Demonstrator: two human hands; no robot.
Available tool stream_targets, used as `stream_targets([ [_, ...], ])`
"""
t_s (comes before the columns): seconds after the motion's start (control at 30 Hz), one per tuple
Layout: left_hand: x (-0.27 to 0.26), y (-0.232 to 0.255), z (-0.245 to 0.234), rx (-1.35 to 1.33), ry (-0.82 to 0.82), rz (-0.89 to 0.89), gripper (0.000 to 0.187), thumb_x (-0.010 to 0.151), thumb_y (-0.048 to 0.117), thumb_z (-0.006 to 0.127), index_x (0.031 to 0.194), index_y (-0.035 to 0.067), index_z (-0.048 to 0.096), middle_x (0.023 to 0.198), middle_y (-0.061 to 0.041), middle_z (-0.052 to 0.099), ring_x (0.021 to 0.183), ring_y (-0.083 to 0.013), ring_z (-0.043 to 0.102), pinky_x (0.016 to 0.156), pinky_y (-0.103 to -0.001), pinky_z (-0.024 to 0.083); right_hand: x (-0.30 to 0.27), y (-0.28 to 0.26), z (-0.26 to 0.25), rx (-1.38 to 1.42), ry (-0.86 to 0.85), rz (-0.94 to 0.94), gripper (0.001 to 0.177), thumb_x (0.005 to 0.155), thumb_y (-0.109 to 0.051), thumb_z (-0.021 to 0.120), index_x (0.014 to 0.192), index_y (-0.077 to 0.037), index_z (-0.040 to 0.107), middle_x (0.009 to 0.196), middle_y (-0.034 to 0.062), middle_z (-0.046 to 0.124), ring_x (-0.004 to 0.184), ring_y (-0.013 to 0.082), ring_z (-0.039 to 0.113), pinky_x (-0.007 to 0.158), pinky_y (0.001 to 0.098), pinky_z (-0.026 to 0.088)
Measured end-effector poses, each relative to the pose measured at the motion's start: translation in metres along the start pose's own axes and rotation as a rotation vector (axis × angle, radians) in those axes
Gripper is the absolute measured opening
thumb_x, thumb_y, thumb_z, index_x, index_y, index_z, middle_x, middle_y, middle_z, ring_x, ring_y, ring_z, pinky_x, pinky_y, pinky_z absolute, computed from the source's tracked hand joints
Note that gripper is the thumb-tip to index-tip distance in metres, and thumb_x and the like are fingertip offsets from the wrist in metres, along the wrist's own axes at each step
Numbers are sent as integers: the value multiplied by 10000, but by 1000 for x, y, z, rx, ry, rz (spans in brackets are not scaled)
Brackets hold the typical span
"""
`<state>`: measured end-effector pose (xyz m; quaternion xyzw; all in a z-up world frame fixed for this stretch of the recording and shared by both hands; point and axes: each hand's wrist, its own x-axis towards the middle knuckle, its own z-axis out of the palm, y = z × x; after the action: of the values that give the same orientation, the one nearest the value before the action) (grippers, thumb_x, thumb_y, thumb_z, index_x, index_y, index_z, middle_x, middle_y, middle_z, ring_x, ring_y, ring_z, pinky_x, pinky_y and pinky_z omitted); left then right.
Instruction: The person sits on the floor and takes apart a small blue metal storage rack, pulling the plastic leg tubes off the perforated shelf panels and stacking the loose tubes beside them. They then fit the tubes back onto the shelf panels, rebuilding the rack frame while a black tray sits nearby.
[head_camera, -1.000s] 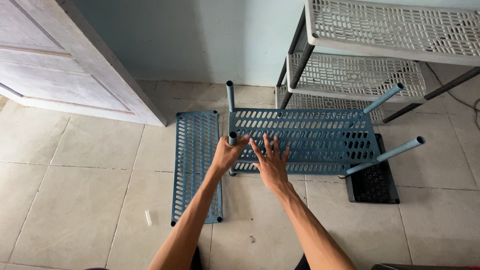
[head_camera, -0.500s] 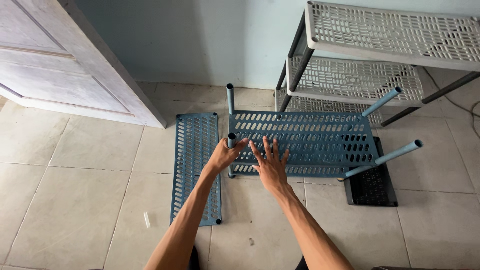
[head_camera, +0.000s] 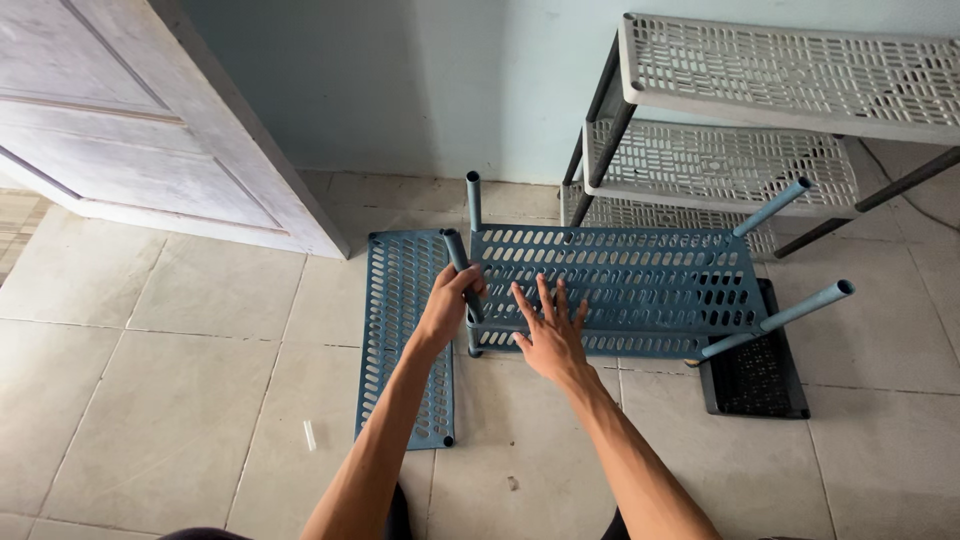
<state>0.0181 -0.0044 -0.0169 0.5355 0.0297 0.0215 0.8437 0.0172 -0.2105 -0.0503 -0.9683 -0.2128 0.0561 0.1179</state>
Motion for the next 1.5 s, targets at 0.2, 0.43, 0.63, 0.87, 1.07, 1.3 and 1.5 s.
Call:
stream_targets([
  [0.2,-24,32,-19,58,22,-174,272,1041,233,504,1186,23,596,965,-102,652,1001,-245,725,914,-407,605,-3,6,-22,262,-113,45,877,824,-247,751,1578,-287,304,1699,98,45,1574,320,-6,1197,672,-31],
  [0.43,-36,11,-32,139,75,-146,307,980,262,680,1198,45,697,1031,-100,735,1031,-229,649,942,-474,443,-21,-19,-31,1018,-8,30,515,918,-507,650,1190,-82,750,1128,48,791,1017,197,739,917,385,582],
  [0.63,-31,-14,-39,189,11,-41,316,893,293,783,1112,66,757,972,-60,771,1013,-177,687,1015,-377,432,-29,-55,-44,863,-13,-1,381,907,-304,734,1185,-44,713,988,55,774,830,135,712,754,319,582],
  [0.87,-23,-38,-58,68,149,-178,745,952,675,477,1441,123,587,1123,-124,630,1032,-237,572,815,-356,377,-37,-49,-34,823,-57,8,280,913,-248,745,1100,-40,752,902,48,780,787,136,699,743,317,563],
  [1.07,-27,-54,-77,226,164,-371,881,929,757,222,1498,153,514,1378,-157,631,1164,-286,590,860,-378,353,-50,-22,-2,732,-227,97,220,880,-193,763,1055,-60,772,905,33,792,816,129,725,769,312,560],
  [1.3,-20,-68,-69,391,-8,-367,952,909,770,201,1509,87,484,1575,-166,484,1347,-429,543,1137,-620,233,-69,23,38,661,-317,206,223,842,-186,786,1023,-56,779,882,54,794,762,152,733,713,318,573],
  [1.5,-14,-68,-72,425,-42,-393,960,900,782,192,1529,108,463,1598,-137,444,1349,-400,528,1155,-636,218,-72,24,65,603,-439,275,246,823,-199,810,1022,-60,771,853,50,783,721,141,723,664,341,552],
])
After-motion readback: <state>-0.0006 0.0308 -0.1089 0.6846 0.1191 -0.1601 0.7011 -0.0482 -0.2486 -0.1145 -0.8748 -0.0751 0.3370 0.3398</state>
